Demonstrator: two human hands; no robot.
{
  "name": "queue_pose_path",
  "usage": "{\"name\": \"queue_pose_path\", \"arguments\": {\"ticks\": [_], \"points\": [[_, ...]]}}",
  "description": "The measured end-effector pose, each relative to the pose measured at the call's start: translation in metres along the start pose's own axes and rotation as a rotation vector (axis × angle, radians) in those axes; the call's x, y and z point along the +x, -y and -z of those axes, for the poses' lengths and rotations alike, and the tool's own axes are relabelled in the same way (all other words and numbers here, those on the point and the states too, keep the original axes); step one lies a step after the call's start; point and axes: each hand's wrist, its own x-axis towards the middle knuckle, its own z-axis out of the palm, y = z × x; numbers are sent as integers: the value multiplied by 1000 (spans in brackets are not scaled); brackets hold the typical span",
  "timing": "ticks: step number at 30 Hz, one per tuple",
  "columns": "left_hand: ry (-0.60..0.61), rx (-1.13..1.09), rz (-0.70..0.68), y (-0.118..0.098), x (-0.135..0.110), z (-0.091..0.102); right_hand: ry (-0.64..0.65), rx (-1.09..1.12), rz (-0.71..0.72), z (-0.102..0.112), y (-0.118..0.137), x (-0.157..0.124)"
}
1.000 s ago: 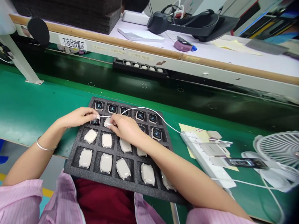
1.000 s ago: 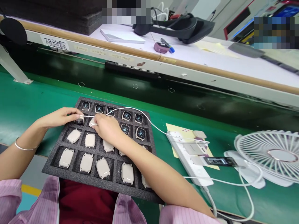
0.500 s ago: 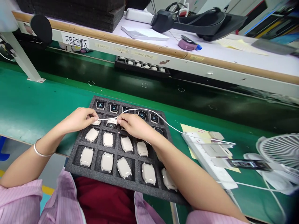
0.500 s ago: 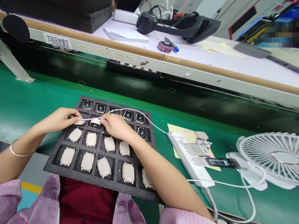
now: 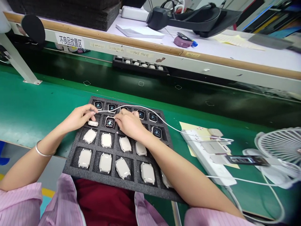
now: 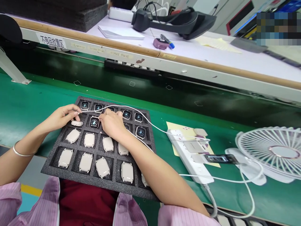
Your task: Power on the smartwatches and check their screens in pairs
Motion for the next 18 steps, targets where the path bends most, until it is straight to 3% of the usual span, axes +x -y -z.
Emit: {"name": "queue_pose_path", "arguments": {"ticks": [5, 9, 12, 18], "points": [[89, 111, -126, 3, -10, 11, -29, -8, 12, 1, 4, 0], [172, 154, -156, 5, -12, 18, -164, -63, -25, 10, -1, -5], [202, 127, -145, 8, -9, 19, -241, 16, -23, 21, -7, -14], [204, 140, -139, 8, -7, 18, -99, 256, 151, 16, 17, -15]]}}
